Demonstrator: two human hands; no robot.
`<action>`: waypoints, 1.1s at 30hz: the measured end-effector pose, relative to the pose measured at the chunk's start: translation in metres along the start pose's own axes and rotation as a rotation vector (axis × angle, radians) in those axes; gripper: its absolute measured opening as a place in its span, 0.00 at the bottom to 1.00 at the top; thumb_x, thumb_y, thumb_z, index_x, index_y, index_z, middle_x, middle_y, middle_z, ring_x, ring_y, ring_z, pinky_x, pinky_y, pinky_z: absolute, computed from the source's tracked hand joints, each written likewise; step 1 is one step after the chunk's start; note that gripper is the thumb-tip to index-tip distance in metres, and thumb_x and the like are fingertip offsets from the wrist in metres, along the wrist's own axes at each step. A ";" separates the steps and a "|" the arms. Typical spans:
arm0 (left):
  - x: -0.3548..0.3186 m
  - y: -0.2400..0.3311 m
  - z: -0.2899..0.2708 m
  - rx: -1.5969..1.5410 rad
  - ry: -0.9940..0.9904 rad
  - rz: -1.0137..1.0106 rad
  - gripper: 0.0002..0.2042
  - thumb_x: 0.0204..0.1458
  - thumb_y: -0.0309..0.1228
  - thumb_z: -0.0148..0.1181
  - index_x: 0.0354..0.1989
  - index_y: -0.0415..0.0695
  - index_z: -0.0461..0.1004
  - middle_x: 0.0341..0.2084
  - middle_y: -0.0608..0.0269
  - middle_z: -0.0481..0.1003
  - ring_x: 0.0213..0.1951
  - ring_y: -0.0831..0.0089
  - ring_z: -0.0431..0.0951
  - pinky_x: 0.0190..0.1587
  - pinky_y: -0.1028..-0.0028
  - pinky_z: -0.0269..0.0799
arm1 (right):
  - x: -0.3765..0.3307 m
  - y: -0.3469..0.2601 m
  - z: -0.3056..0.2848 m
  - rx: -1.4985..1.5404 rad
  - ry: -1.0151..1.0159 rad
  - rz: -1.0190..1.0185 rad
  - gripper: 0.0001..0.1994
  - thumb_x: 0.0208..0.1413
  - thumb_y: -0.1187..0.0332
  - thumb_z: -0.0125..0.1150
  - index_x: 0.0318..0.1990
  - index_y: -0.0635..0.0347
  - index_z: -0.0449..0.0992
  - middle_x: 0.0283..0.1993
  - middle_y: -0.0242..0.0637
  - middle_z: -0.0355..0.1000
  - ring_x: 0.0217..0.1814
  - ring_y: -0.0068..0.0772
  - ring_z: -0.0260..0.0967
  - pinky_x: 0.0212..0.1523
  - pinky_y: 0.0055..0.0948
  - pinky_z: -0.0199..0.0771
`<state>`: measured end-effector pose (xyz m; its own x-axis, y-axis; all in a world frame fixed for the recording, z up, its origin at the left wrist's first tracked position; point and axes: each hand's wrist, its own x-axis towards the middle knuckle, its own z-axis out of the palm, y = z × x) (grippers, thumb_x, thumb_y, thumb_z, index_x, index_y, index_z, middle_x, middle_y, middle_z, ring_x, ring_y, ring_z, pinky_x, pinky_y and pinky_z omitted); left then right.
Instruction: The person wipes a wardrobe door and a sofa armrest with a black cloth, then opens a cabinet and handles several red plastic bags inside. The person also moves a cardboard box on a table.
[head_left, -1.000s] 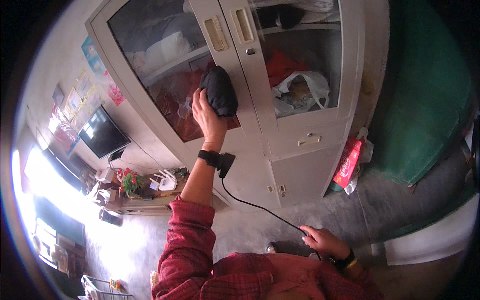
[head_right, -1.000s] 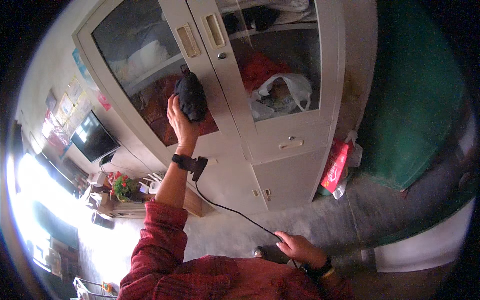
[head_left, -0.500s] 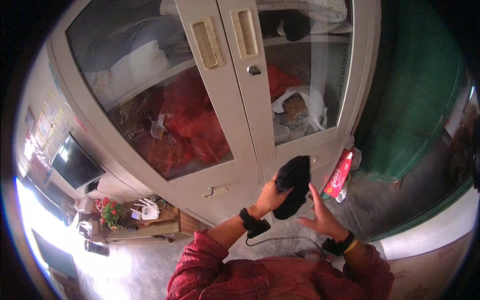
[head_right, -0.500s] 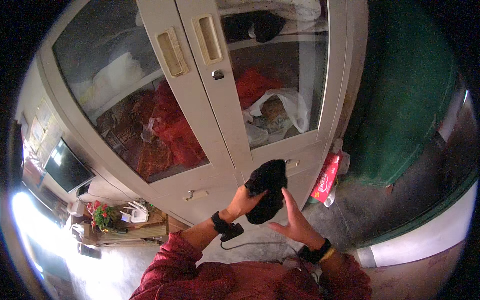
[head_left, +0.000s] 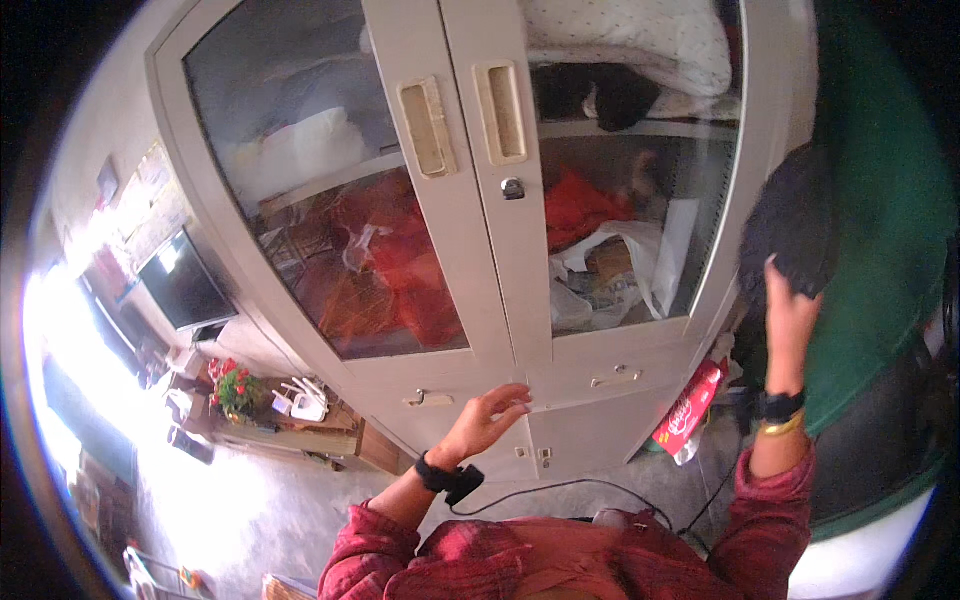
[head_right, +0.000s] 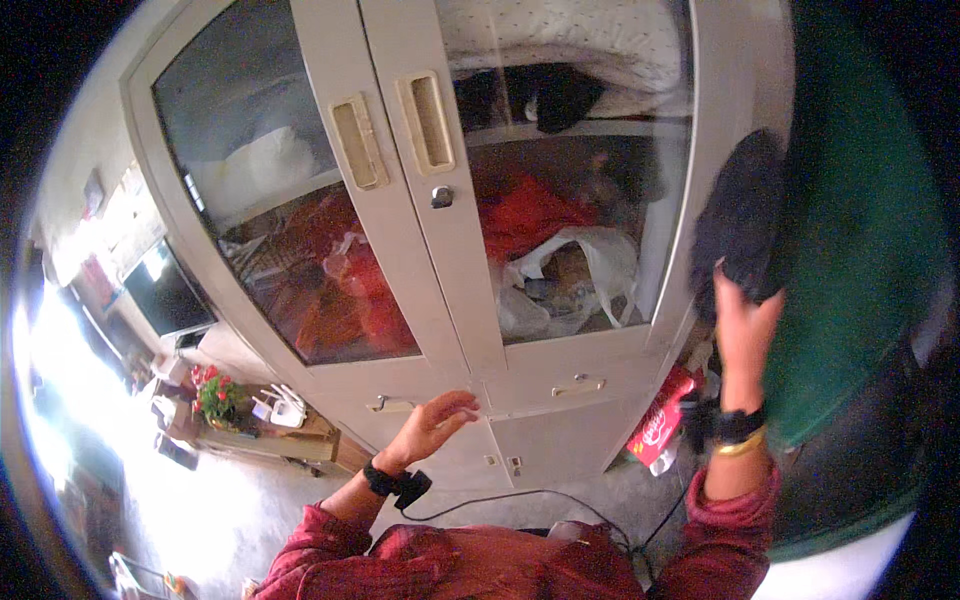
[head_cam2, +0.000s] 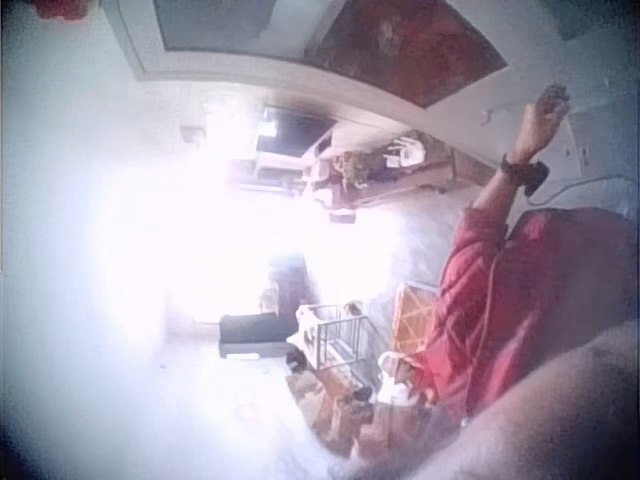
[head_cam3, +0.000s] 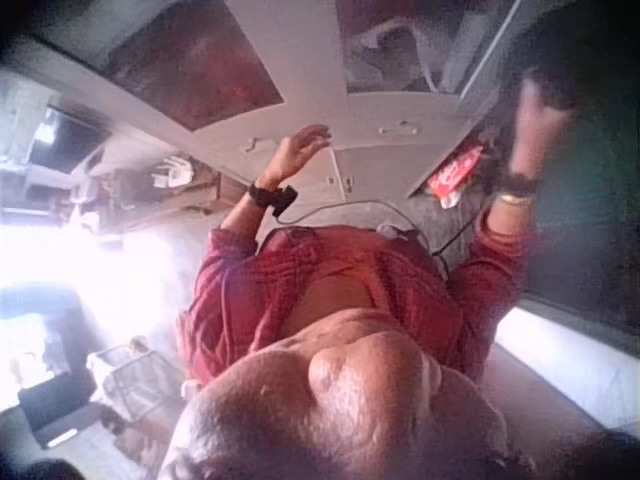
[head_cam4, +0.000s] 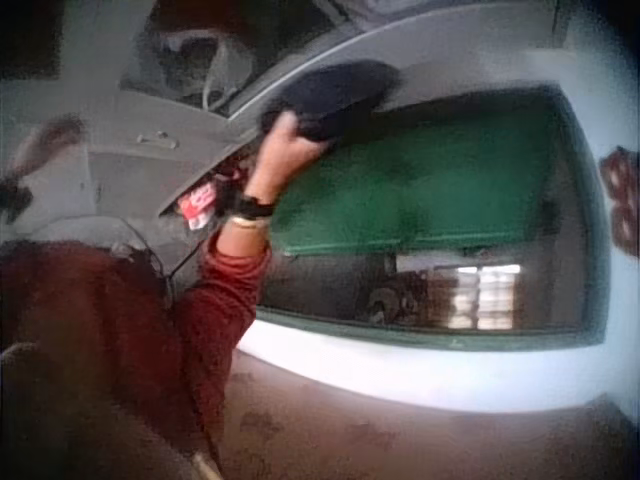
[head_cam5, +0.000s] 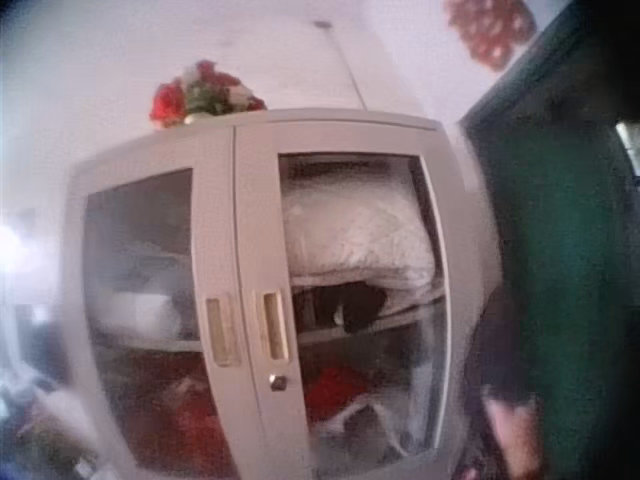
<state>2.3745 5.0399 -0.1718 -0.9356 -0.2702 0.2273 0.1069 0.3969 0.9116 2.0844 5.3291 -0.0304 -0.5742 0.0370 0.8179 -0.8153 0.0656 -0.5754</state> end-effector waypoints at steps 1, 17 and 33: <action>-0.009 -0.010 -0.006 -0.017 0.050 -0.076 0.16 0.61 0.28 0.51 0.54 0.33 0.66 0.45 0.54 0.75 0.47 0.68 0.76 0.51 0.71 0.72 | 0.027 0.003 0.000 -0.103 0.075 -0.156 0.25 0.50 0.73 0.62 0.58 0.65 0.67 0.58 0.47 0.68 0.60 0.45 0.65 0.61 0.34 0.61; 0.013 -0.026 -0.022 0.332 0.571 0.011 0.12 0.58 0.30 0.55 0.47 0.37 0.73 0.39 0.54 0.78 0.42 0.74 0.77 0.44 0.74 0.74 | -0.117 0.045 0.085 -0.184 -0.895 -0.463 0.35 0.35 0.82 0.56 0.58 0.44 0.69 0.41 0.37 0.64 0.46 0.46 0.61 0.46 0.43 0.61; 0.048 -0.016 -0.057 0.273 0.786 0.080 0.11 0.57 0.31 0.54 0.44 0.37 0.74 0.33 0.60 0.79 0.37 0.76 0.77 0.42 0.75 0.73 | -0.112 0.100 0.053 -0.170 -0.739 -0.241 0.36 0.40 0.80 0.58 0.63 0.49 0.63 0.58 0.45 0.63 0.60 0.51 0.58 0.62 0.46 0.56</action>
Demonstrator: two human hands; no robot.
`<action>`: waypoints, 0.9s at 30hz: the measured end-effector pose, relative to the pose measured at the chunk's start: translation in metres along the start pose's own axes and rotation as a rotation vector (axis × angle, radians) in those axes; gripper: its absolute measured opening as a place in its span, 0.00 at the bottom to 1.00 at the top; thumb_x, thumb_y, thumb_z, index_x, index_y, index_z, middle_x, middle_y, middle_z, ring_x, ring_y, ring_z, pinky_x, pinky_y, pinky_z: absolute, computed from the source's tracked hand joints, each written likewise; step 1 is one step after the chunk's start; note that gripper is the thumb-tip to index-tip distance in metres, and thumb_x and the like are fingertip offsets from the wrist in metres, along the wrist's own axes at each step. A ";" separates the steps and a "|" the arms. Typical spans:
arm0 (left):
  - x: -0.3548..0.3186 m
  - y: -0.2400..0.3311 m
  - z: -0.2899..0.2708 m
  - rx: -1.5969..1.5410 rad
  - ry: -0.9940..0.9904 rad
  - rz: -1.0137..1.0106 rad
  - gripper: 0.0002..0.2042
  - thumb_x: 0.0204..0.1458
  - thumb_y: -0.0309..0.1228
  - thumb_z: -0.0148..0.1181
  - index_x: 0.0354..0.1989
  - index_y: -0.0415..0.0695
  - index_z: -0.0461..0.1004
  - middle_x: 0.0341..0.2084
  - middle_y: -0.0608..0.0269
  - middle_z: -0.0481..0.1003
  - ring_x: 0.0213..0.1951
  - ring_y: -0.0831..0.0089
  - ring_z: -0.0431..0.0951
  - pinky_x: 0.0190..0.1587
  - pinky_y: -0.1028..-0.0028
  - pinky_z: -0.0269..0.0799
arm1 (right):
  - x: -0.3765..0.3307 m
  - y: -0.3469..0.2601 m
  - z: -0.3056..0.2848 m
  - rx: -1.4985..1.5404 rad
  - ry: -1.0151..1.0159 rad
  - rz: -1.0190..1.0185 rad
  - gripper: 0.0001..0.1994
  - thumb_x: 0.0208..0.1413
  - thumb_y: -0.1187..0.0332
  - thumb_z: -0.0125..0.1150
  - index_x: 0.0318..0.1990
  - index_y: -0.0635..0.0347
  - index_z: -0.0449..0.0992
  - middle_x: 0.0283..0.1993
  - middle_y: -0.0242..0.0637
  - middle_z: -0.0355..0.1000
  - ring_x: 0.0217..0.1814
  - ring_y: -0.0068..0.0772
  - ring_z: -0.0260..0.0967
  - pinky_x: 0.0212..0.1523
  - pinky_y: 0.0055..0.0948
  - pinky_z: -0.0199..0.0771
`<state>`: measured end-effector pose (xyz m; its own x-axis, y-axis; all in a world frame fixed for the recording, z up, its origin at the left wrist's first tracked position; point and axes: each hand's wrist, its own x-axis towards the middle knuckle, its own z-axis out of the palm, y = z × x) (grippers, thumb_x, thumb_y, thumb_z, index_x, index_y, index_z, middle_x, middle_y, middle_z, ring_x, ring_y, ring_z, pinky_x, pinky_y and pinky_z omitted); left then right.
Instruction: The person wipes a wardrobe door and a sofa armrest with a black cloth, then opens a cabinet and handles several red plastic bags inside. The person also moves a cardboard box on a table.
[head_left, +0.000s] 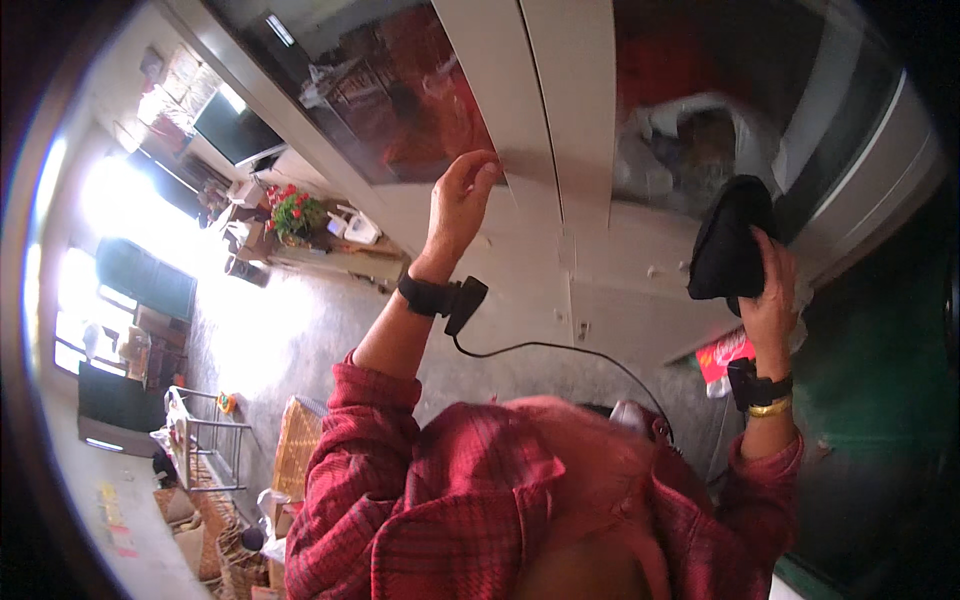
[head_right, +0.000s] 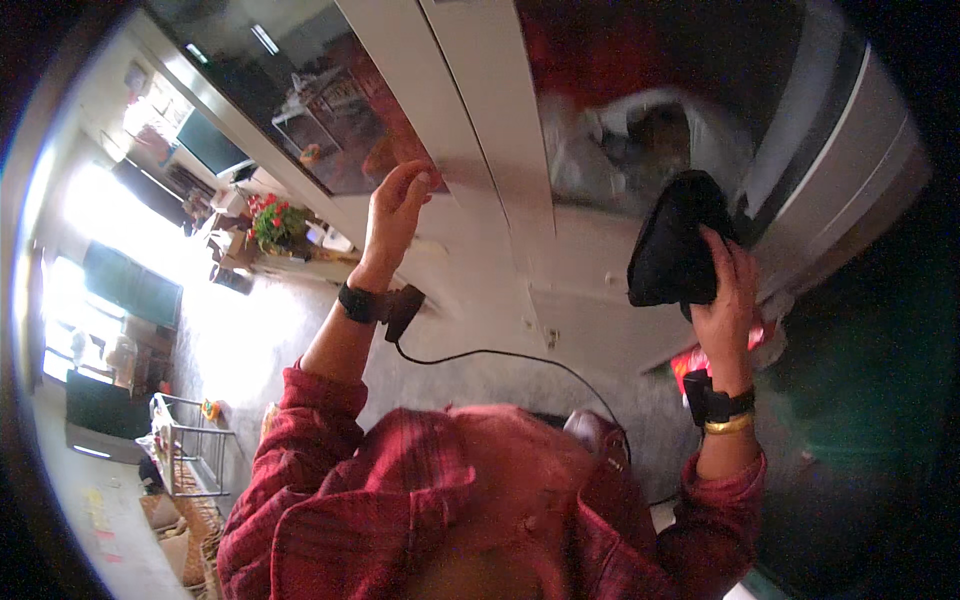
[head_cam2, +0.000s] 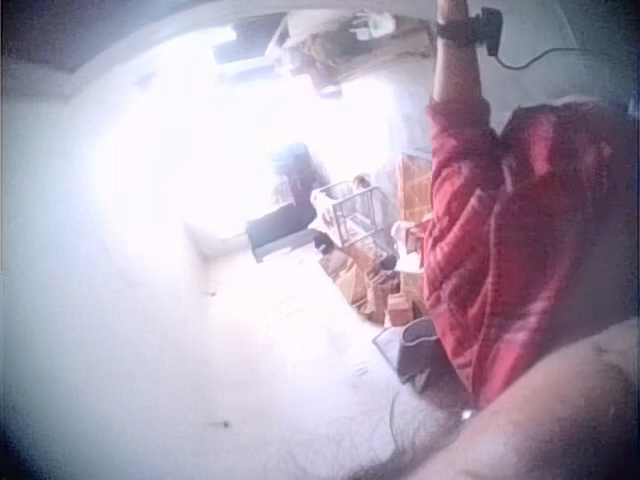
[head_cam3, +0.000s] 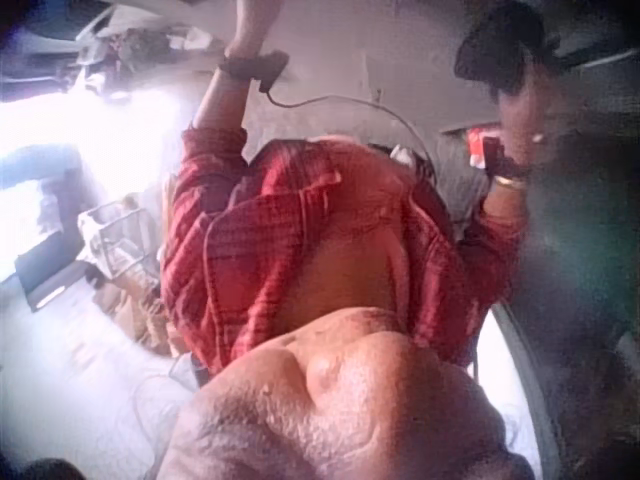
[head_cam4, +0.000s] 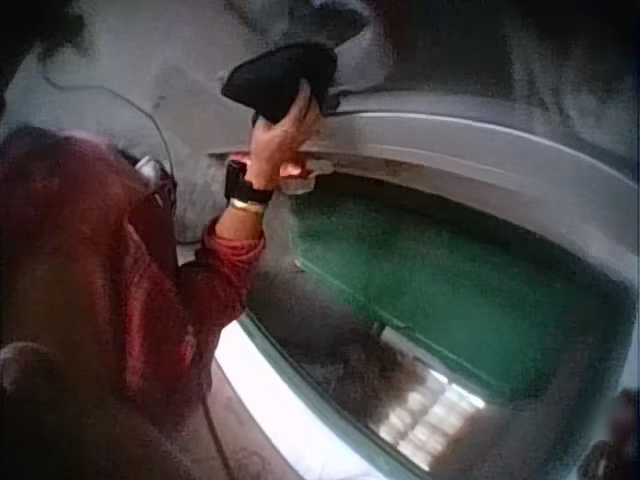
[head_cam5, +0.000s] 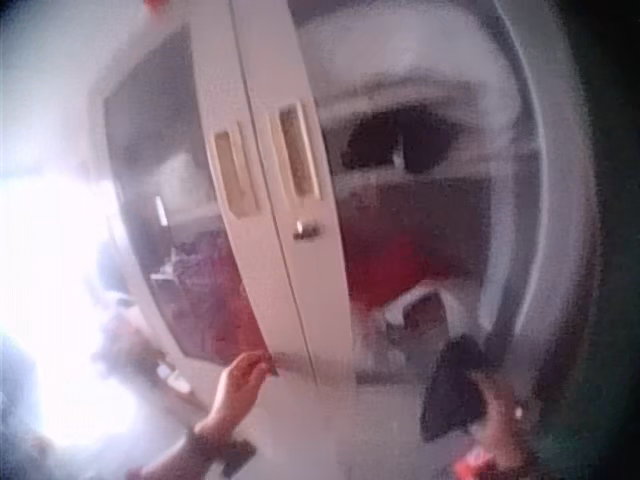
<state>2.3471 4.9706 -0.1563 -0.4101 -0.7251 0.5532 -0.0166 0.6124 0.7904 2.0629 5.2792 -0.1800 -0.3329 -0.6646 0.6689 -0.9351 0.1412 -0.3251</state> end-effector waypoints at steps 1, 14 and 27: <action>-0.018 -0.021 -0.001 0.064 -0.086 -0.138 0.12 0.58 0.33 0.54 0.44 0.37 0.74 0.32 0.60 0.79 0.37 0.76 0.77 0.41 0.75 0.72 | -0.016 0.001 0.002 0.063 -0.030 0.025 0.35 0.40 0.78 0.59 0.63 0.50 0.63 0.58 0.45 0.63 0.60 0.51 0.58 0.62 0.45 0.56; -0.195 -0.206 0.081 -0.407 -0.558 -1.266 0.14 0.58 0.41 0.51 0.47 0.47 0.71 0.42 0.68 0.74 0.43 0.74 0.72 0.45 0.71 0.68 | -0.126 -0.049 0.042 0.317 -0.642 0.128 0.38 0.32 0.84 0.59 0.60 0.56 0.64 0.48 0.46 0.71 0.53 0.51 0.65 0.55 0.42 0.63; -0.245 -0.254 0.080 -0.377 -0.210 -1.301 0.15 0.59 0.38 0.51 0.50 0.44 0.69 0.44 0.60 0.76 0.47 0.69 0.75 0.48 0.68 0.70 | -0.161 -0.084 0.117 0.315 -0.899 0.246 0.43 0.33 0.83 0.58 0.65 0.54 0.56 0.44 0.49 0.70 0.48 0.54 0.66 0.50 0.44 0.66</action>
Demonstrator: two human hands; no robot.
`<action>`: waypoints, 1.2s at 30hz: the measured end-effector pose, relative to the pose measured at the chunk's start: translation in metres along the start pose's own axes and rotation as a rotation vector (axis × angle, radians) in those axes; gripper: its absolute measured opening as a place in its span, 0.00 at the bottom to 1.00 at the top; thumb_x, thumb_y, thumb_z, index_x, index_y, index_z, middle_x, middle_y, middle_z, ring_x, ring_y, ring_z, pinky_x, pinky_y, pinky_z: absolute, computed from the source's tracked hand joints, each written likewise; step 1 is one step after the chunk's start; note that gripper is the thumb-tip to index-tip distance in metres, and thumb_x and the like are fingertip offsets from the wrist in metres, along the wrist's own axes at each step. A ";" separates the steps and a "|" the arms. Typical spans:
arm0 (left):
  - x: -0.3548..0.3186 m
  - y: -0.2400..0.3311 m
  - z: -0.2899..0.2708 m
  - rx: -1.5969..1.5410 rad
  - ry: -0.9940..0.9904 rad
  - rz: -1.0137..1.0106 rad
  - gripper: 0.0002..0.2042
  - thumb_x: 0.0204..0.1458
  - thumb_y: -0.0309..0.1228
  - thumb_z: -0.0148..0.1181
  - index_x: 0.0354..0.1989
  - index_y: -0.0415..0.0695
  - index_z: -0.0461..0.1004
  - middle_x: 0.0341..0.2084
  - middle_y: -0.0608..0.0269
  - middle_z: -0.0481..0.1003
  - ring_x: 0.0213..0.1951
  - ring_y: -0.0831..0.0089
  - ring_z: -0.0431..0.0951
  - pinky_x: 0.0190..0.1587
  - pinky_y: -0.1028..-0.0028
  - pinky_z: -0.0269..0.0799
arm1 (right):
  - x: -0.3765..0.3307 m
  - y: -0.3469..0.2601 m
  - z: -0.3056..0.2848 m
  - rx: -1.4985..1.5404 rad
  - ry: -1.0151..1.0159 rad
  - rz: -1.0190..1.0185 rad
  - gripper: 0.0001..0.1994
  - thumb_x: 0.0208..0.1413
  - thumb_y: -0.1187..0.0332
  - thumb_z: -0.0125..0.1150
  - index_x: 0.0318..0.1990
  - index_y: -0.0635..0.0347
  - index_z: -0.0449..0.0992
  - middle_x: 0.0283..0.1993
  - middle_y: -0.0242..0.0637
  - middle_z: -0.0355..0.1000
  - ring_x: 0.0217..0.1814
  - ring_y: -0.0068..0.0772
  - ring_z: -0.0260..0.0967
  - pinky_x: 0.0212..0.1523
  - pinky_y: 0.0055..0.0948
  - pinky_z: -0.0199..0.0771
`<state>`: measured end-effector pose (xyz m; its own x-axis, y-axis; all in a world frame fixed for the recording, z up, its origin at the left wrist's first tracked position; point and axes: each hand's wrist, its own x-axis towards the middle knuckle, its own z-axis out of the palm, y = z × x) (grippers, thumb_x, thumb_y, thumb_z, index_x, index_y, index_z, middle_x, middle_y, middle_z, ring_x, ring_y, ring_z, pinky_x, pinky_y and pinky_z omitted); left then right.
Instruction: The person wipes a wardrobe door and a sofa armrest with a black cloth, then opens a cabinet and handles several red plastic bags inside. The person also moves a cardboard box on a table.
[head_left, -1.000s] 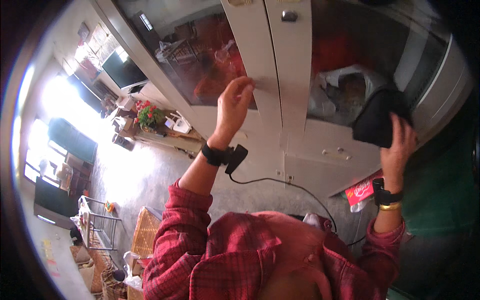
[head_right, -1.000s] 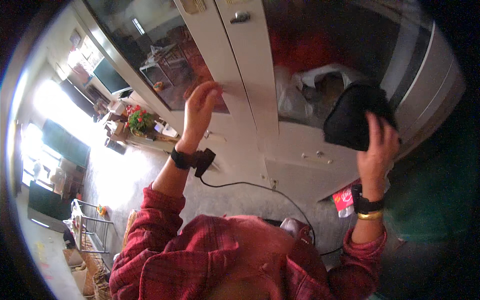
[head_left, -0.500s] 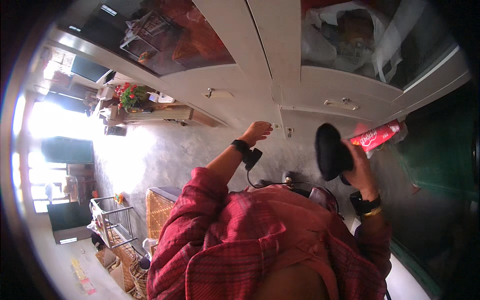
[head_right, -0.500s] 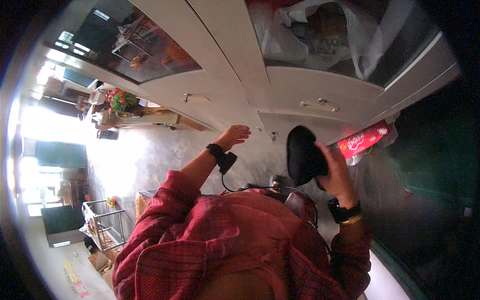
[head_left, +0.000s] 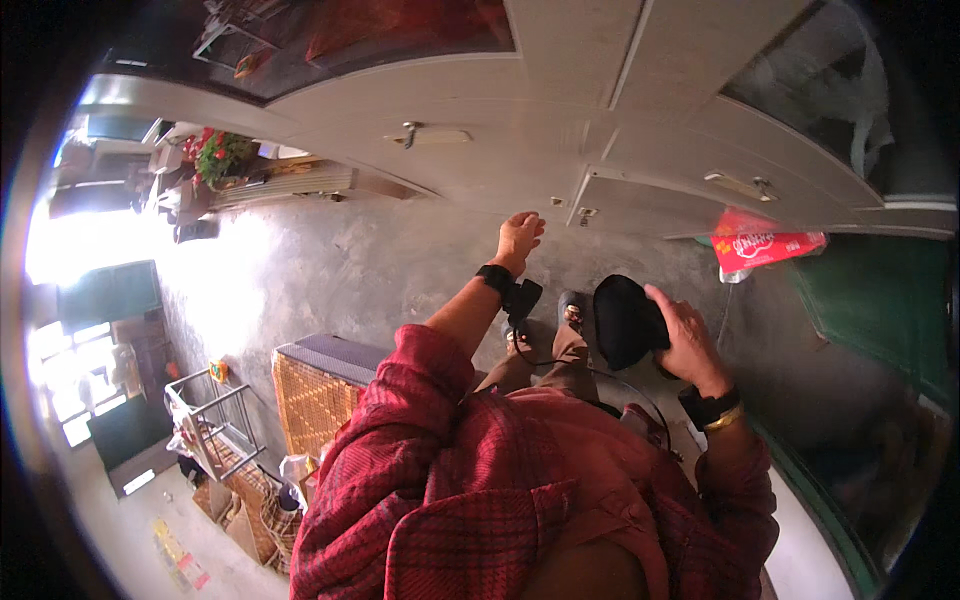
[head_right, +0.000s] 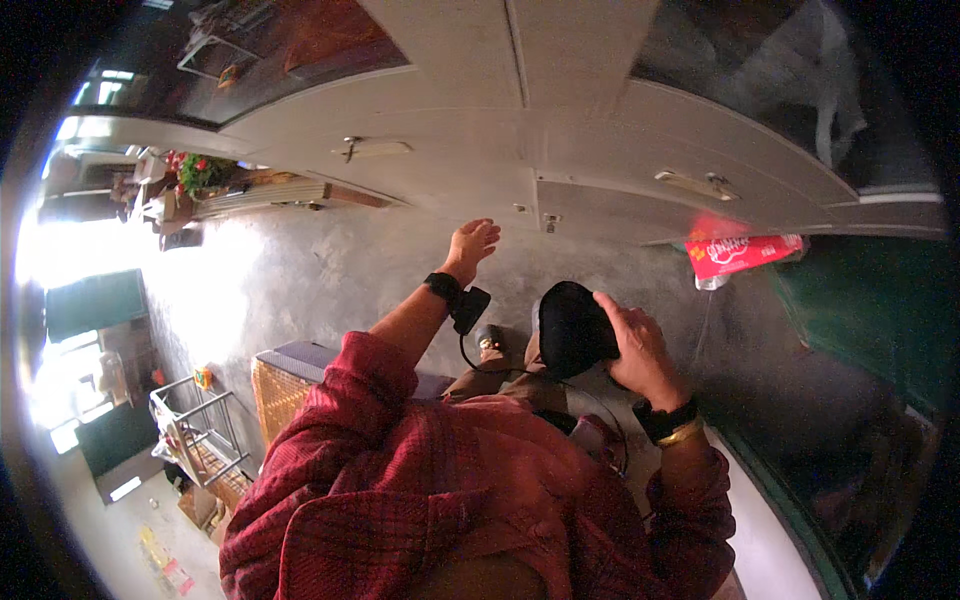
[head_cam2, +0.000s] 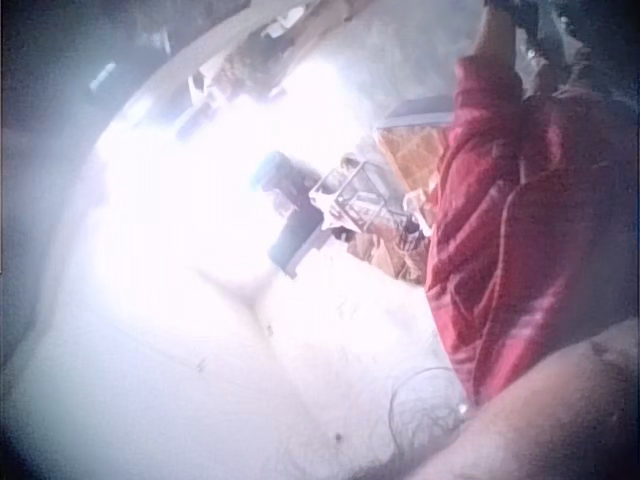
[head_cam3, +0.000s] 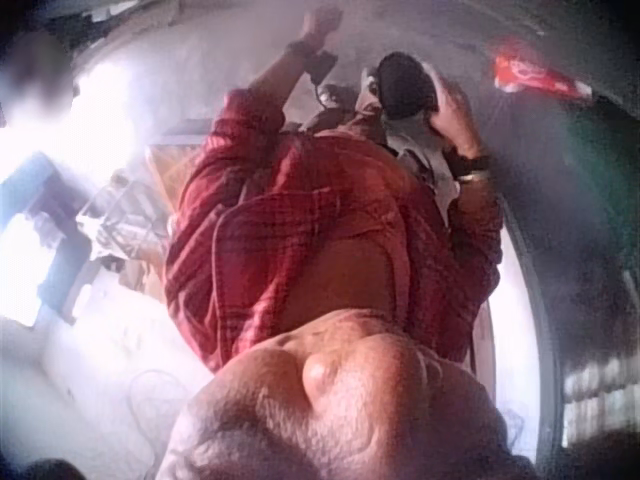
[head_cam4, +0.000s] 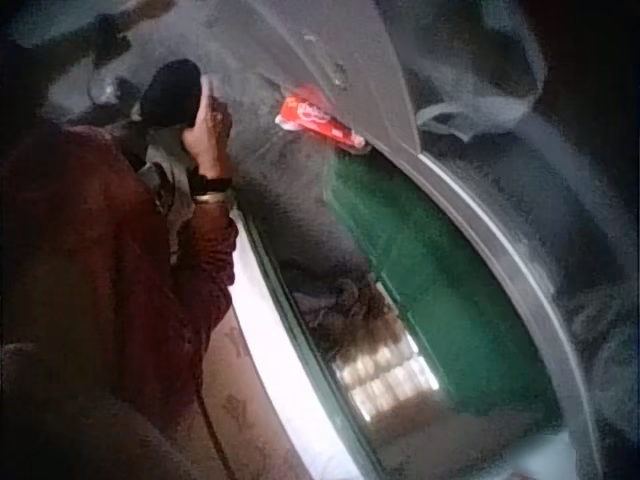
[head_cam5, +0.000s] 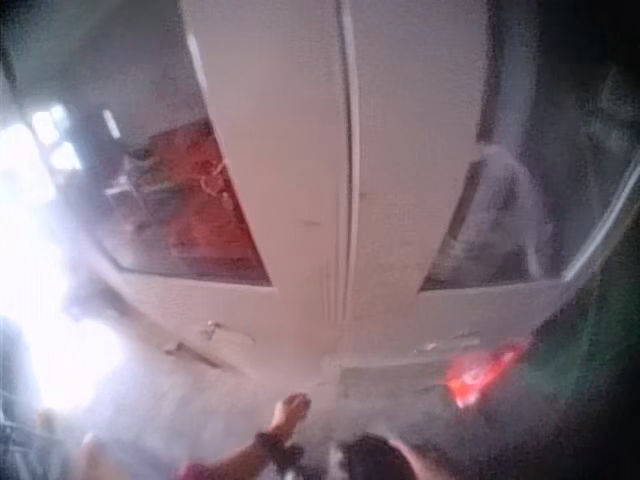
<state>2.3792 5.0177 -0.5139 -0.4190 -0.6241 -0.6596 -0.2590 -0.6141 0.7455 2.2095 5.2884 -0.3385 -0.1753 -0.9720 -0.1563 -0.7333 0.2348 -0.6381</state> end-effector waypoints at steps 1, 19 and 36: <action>-0.008 0.016 -0.006 -0.049 0.041 0.073 0.15 0.59 0.38 0.52 0.50 0.43 0.70 0.43 0.60 0.76 0.46 0.68 0.76 0.47 0.68 0.70 | 0.008 0.000 0.002 0.013 0.009 0.011 0.44 0.33 0.83 0.59 0.66 0.54 0.54 0.43 0.51 0.70 0.47 0.55 0.66 0.50 0.44 0.65; -0.066 0.113 -0.018 0.244 -0.045 0.511 0.14 0.61 0.36 0.51 0.48 0.39 0.72 0.38 0.60 0.78 0.44 0.72 0.77 0.45 0.72 0.70 | 0.146 0.006 0.010 -0.266 -0.014 0.163 0.54 0.38 0.74 0.65 0.70 0.43 0.32 0.38 0.59 0.73 0.43 0.61 0.71 0.43 0.51 0.71; -0.070 0.062 0.065 0.840 -0.200 0.842 0.18 0.49 0.31 0.60 0.49 0.40 0.68 0.40 0.44 0.69 0.41 0.50 0.74 0.42 0.61 0.72 | 0.087 -0.003 0.028 -0.155 0.008 0.058 0.53 0.37 0.75 0.67 0.70 0.49 0.37 0.36 0.55 0.73 0.39 0.59 0.71 0.40 0.50 0.72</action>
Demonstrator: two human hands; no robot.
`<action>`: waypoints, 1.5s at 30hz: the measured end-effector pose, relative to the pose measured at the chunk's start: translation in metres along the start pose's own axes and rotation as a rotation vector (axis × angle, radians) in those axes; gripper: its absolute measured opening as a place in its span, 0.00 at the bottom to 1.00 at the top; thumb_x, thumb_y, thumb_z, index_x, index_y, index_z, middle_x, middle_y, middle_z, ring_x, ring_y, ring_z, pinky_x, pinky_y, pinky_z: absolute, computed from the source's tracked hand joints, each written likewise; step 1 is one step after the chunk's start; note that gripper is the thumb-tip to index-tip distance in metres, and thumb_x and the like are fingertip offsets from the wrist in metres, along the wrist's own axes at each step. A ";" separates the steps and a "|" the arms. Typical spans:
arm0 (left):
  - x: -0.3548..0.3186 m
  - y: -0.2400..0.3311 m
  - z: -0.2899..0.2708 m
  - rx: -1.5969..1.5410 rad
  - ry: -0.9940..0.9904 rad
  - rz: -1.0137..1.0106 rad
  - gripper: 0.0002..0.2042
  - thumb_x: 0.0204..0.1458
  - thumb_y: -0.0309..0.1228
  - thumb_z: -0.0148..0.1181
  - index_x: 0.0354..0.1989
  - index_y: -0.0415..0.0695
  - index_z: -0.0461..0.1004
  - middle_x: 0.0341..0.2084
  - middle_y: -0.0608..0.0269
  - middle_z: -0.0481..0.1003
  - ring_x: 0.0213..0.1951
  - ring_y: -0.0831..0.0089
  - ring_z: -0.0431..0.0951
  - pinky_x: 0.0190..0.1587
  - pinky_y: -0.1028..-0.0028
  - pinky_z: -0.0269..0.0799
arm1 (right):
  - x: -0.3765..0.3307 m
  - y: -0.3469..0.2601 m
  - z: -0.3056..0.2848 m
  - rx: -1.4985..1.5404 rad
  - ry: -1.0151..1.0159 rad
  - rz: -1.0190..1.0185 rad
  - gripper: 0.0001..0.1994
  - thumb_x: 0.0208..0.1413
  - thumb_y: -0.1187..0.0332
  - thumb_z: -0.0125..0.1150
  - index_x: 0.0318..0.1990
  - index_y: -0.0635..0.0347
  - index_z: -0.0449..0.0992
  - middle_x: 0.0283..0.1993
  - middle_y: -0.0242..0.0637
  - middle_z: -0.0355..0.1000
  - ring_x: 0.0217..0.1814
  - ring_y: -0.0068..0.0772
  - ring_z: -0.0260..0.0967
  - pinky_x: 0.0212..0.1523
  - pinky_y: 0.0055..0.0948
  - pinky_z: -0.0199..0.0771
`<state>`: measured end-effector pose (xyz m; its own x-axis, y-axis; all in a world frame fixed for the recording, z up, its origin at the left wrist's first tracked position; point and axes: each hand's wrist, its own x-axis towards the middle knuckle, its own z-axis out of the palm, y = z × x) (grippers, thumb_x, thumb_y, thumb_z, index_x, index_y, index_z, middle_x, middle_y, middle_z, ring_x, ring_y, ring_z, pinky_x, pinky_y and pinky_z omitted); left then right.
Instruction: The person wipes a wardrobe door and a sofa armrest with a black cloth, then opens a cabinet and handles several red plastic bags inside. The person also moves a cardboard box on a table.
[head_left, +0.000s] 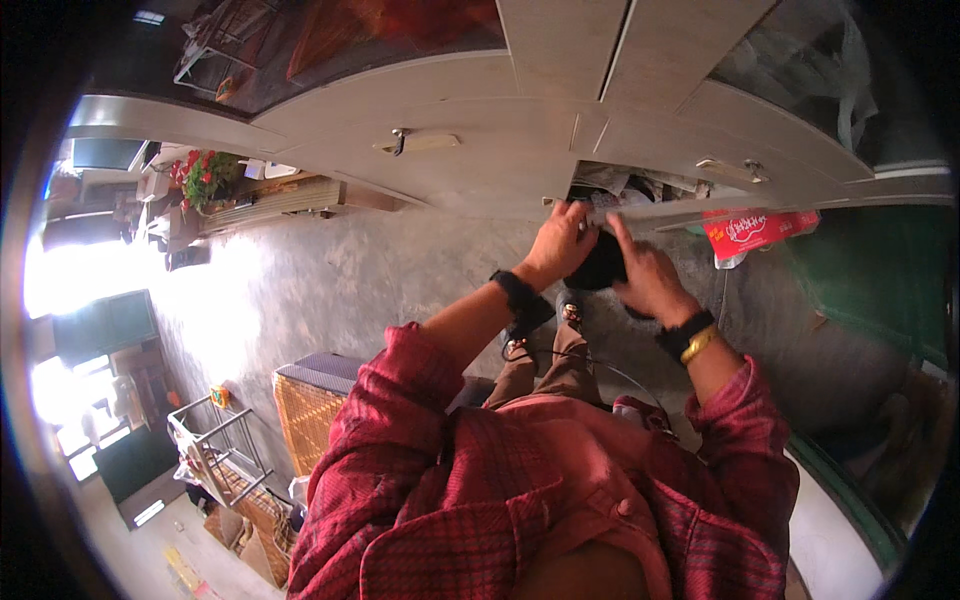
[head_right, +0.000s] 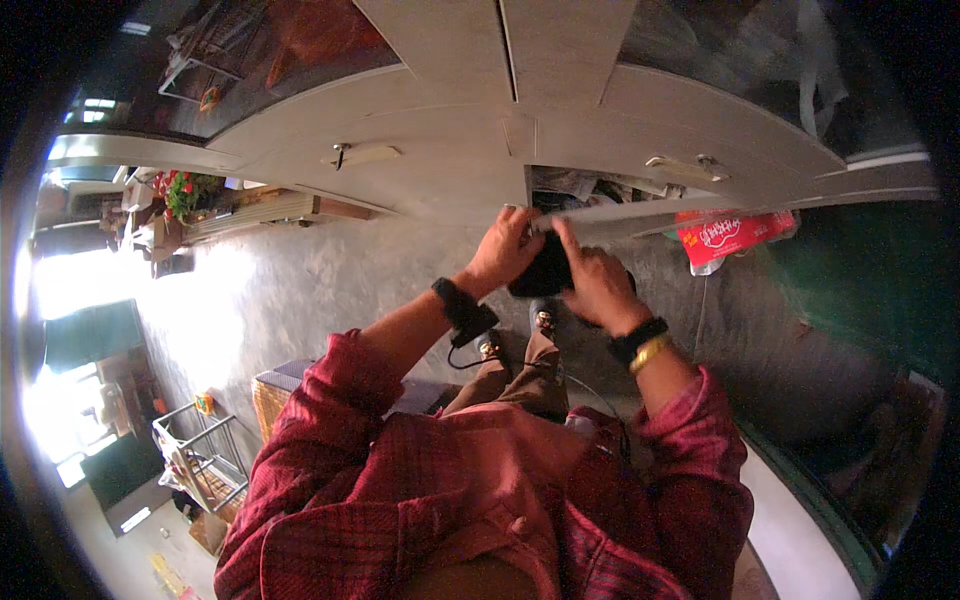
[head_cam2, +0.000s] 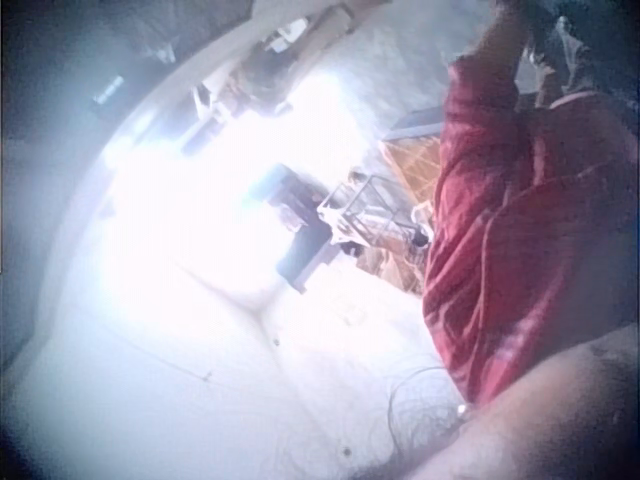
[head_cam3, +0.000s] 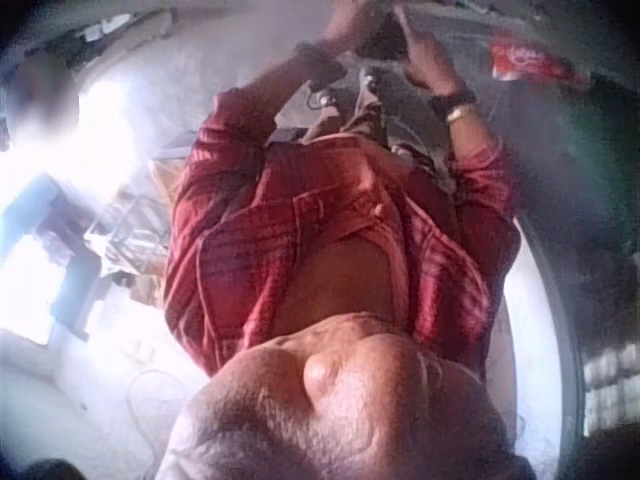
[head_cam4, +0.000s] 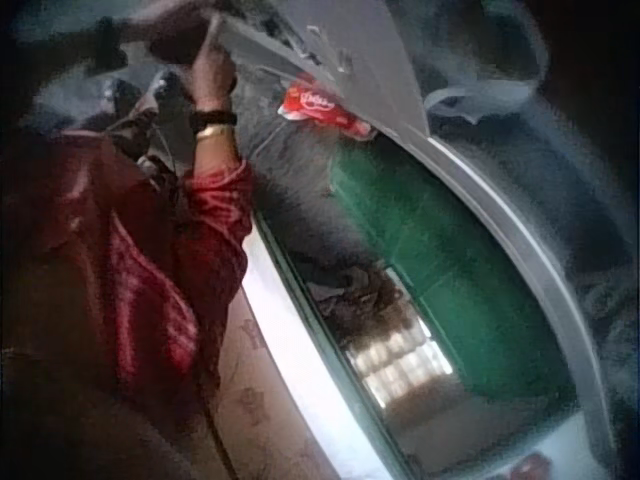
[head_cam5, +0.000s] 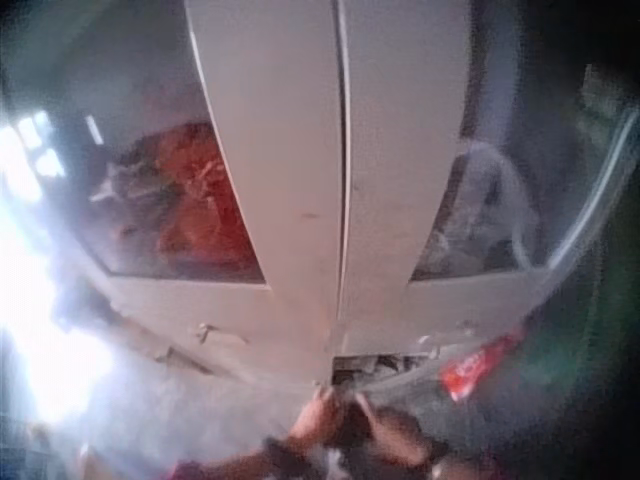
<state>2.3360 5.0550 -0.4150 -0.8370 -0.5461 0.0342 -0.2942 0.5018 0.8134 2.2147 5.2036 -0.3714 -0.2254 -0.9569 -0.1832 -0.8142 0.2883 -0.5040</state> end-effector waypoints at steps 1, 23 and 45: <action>-0.013 0.004 0.001 -0.022 -0.093 -0.005 0.18 0.49 0.31 0.60 0.48 0.41 0.68 0.40 0.46 0.70 0.40 0.51 0.75 0.41 0.61 0.73 | -0.019 -0.004 0.004 -0.005 0.014 -0.030 0.53 0.36 0.74 0.67 0.69 0.54 0.38 0.37 0.56 0.73 0.41 0.58 0.71 0.42 0.48 0.72; 0.107 -0.031 0.011 1.568 -0.460 0.516 0.12 0.49 0.30 0.52 0.39 0.41 0.78 0.45 0.47 0.74 0.53 0.54 0.70 0.55 0.58 0.60 | -0.270 -0.006 0.059 0.233 0.365 0.418 0.42 0.40 0.80 0.58 0.68 0.53 0.51 0.55 0.49 0.64 0.52 0.52 0.64 0.55 0.44 0.65; -0.168 -0.029 -0.070 1.331 -1.088 0.390 0.07 0.39 0.26 0.58 0.29 0.41 0.76 0.28 0.55 0.75 0.35 0.62 0.77 0.36 0.64 0.73 | -0.279 0.010 0.085 0.384 0.429 0.406 0.41 0.41 0.82 0.54 0.68 0.58 0.50 0.69 0.46 0.53 0.70 0.49 0.51 0.69 0.40 0.50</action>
<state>2.5175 5.0855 -0.4034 -0.6806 0.1037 -0.7253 0.3018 0.9417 -0.1485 2.3144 5.4770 -0.3969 -0.7268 -0.6778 -0.1111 -0.3923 0.5425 -0.7428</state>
